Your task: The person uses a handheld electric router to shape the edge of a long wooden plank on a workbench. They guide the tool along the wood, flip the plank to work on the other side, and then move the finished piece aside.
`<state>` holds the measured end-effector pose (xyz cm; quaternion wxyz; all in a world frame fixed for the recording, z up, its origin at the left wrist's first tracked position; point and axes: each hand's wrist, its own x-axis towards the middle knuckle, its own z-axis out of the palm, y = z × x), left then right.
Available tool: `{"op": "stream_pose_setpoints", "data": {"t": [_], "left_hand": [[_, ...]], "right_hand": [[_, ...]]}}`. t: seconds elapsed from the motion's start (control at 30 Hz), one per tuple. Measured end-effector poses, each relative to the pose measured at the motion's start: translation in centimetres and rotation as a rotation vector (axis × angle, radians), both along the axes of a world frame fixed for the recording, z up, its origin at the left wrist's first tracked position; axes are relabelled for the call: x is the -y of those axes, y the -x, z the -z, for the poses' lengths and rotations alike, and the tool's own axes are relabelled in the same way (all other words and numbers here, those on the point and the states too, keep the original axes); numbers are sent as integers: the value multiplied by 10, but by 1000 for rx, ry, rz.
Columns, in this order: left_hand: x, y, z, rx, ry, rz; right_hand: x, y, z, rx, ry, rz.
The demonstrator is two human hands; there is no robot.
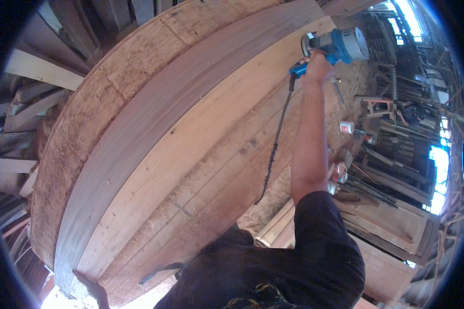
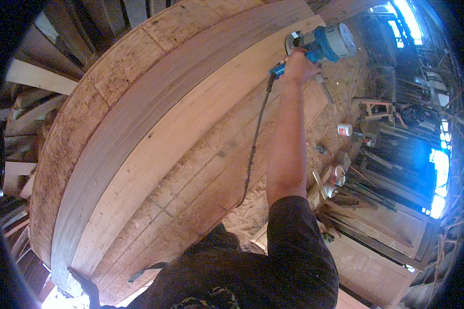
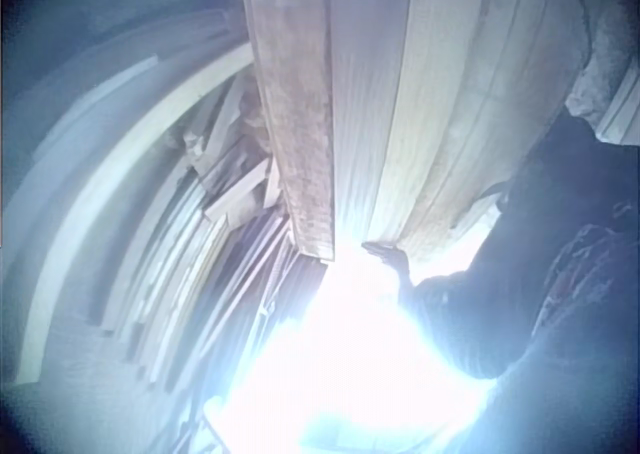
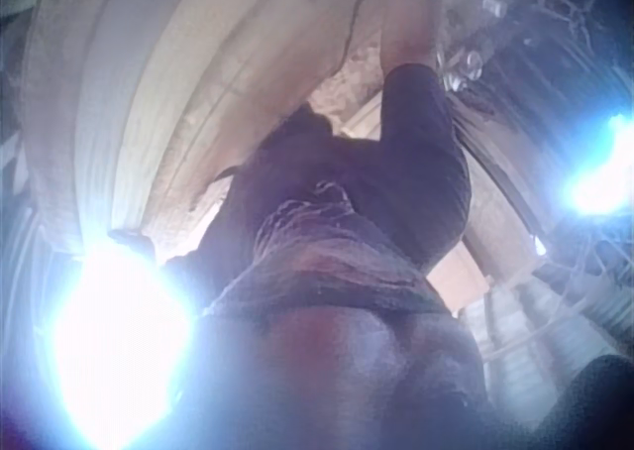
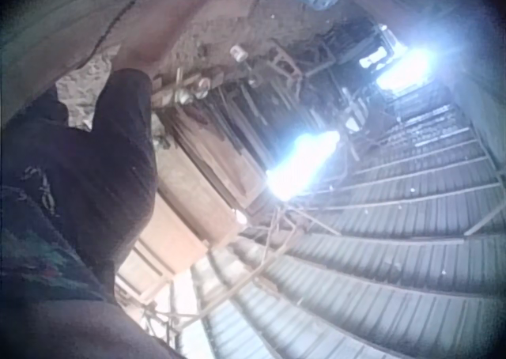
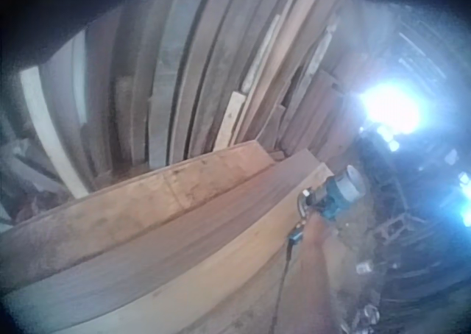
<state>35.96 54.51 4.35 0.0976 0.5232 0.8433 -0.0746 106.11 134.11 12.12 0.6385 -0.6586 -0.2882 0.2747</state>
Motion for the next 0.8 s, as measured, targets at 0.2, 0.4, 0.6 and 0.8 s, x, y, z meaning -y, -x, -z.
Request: {"op": "stream_pose_setpoints", "data": {"t": [0.2,0.4,0.6,0.8], "left_hand": [[13,8,17,-36,27,-130],[10,10,21,63,-18,-224],[7,7,34,63,-30,-326],[10,10,36,20,56,-497]], "right_hand": [[-20,-20,-1,5,17,-18],[-46,-50,4,22,20,-45],[-62,-59,-2,47,54,-54],[-87,-85,-8,69,116,-77]]}}
